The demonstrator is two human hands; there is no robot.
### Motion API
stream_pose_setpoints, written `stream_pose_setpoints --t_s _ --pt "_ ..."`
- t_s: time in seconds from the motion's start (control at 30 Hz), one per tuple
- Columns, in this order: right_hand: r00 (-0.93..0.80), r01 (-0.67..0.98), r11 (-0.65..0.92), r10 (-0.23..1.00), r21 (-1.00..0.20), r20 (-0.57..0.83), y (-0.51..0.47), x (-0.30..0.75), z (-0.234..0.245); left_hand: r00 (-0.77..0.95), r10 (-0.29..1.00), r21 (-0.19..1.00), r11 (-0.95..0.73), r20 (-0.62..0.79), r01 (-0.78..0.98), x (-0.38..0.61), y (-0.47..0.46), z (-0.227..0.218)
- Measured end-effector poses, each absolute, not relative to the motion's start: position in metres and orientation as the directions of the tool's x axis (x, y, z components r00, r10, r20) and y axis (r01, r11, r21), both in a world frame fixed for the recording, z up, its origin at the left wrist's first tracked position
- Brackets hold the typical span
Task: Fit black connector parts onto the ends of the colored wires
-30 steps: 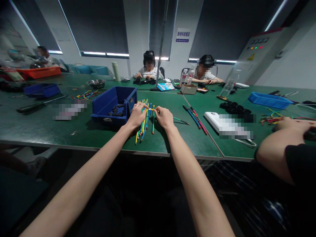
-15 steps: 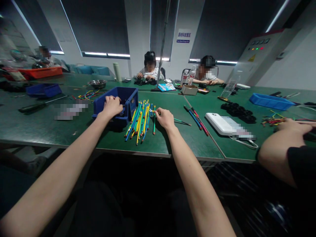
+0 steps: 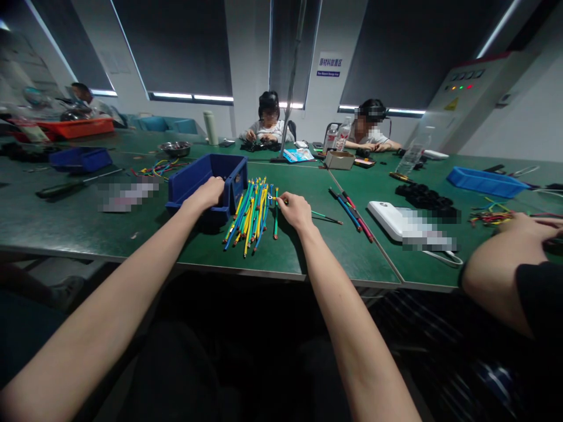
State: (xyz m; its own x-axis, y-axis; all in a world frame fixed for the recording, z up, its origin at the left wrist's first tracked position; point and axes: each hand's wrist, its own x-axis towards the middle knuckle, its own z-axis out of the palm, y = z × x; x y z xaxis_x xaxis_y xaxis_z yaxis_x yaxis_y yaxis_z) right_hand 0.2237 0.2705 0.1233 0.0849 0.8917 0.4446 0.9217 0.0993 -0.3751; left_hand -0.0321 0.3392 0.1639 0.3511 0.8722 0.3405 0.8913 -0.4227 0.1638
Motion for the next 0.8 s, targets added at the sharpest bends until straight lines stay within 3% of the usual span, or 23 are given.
stream_pose_setpoints --t_s 0.1,0.37,0.6,0.8 --pt "0.083 0.92 0.101 0.895 -0.38 0.439 0.27 0.224 0.123 0.425 0.858 0.027 -0.451 0.288 0.892 -0.03 0.33 0.172" --pt "0.085 0.919 0.098 0.896 -0.381 0.435 0.272 0.224 0.123 0.306 0.859 -0.008 -0.332 0.41 0.943 -0.023 0.32 0.182" --pt "0.1 0.923 0.075 0.901 -0.377 0.423 0.27 0.223 0.124 0.214 0.891 0.009 -0.237 0.399 0.971 -0.02 0.318 0.19" --pt "0.105 0.917 0.077 0.9 -0.391 0.424 0.27 0.224 0.124 0.088 0.877 0.139 -0.173 0.472 0.975 -0.018 0.315 0.186"
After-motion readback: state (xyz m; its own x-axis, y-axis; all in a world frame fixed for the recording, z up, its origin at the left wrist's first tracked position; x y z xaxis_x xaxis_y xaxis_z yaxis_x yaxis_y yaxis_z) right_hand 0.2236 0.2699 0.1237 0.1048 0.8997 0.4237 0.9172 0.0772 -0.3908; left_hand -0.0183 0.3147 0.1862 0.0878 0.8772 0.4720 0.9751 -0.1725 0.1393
